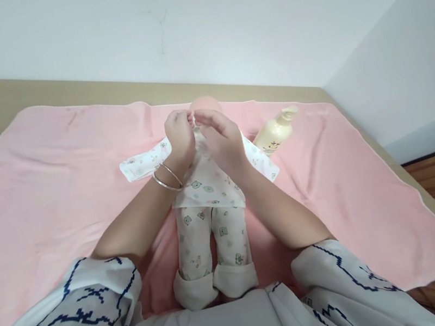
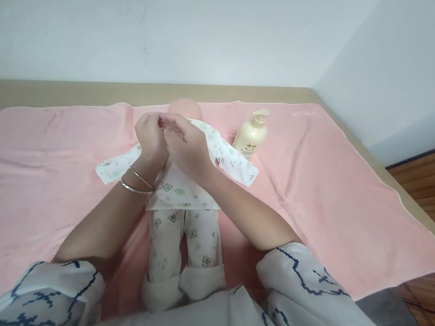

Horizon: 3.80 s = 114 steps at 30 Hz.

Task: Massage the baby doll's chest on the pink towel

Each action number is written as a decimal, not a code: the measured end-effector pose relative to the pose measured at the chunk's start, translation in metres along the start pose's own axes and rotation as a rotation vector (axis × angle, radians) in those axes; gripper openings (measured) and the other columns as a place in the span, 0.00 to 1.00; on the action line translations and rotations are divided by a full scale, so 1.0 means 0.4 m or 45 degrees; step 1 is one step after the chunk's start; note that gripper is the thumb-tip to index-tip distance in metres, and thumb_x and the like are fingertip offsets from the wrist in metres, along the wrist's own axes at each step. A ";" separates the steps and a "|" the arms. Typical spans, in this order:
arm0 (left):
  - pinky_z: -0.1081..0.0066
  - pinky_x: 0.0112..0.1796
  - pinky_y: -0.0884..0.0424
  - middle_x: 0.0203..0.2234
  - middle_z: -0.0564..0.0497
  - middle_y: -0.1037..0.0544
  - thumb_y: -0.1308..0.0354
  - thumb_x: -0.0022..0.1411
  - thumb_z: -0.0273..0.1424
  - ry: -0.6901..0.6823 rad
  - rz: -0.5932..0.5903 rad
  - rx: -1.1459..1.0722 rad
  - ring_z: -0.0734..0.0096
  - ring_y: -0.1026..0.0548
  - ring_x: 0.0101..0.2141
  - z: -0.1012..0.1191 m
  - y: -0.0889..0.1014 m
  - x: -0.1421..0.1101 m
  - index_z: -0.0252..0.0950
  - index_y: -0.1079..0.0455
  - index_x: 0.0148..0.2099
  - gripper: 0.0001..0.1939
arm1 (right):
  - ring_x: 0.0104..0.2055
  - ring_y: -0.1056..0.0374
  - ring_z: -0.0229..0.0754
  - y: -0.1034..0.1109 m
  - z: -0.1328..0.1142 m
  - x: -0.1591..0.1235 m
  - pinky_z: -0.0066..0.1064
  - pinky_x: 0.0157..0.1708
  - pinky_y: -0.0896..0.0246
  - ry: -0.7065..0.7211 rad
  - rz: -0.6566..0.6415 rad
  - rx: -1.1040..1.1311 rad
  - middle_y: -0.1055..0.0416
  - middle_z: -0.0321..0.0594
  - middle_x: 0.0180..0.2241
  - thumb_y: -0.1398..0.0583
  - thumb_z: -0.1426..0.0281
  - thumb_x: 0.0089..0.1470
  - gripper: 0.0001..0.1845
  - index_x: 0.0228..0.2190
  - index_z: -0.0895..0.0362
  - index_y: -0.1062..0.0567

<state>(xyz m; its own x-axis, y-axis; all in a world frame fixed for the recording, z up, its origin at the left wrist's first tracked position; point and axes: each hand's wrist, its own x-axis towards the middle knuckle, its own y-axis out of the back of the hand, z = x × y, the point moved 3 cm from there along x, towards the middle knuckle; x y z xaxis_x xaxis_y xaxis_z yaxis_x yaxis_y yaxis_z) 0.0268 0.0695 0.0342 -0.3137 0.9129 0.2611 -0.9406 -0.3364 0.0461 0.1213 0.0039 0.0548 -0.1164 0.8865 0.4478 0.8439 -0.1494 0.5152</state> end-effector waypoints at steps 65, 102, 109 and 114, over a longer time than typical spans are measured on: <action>0.56 0.73 0.33 0.61 0.45 0.18 0.54 0.71 0.29 -0.427 -0.415 0.566 0.61 0.23 0.64 -0.138 0.064 -0.057 0.36 0.22 0.60 0.24 | 0.85 0.67 0.58 0.025 0.078 -0.070 0.64 0.82 0.70 0.003 -0.648 -0.736 0.59 0.48 0.81 0.50 0.67 0.70 0.39 0.77 0.62 0.45; 0.45 0.76 0.42 0.65 0.40 0.22 0.54 0.71 0.35 -0.348 -0.378 0.599 0.55 0.27 0.67 -0.132 0.049 -0.070 0.35 0.26 0.64 0.26 | 0.84 0.61 0.60 0.032 0.147 -0.031 0.63 0.81 0.64 -0.167 -0.370 -0.691 0.55 0.59 0.80 0.52 0.56 0.72 0.42 0.77 0.68 0.46; 0.48 0.77 0.45 0.66 0.38 0.23 0.53 0.71 0.34 -0.365 -0.373 0.637 0.55 0.28 0.68 -0.136 0.049 -0.058 0.33 0.28 0.65 0.26 | 0.83 0.57 0.61 0.029 0.122 -0.039 0.62 0.81 0.63 -0.151 -0.341 -0.789 0.53 0.62 0.79 0.53 0.59 0.73 0.40 0.76 0.71 0.46; 0.48 0.76 0.42 0.64 0.38 0.22 0.54 0.71 0.33 -0.409 -0.359 0.653 0.54 0.26 0.66 -0.140 0.046 -0.050 0.33 0.25 0.62 0.25 | 0.81 0.52 0.69 0.016 0.054 -0.090 0.61 0.79 0.55 -0.143 -0.391 -0.908 0.48 0.73 0.76 0.48 0.62 0.71 0.41 0.73 0.79 0.43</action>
<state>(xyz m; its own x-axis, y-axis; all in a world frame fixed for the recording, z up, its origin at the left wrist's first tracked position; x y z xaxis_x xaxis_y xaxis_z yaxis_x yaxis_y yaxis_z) 0.0086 0.0581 -0.0242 0.0639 0.8945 0.4424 -0.7750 -0.2348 0.5867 0.1420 -0.0197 0.0263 -0.2045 0.9670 0.1521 0.2383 -0.1015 0.9659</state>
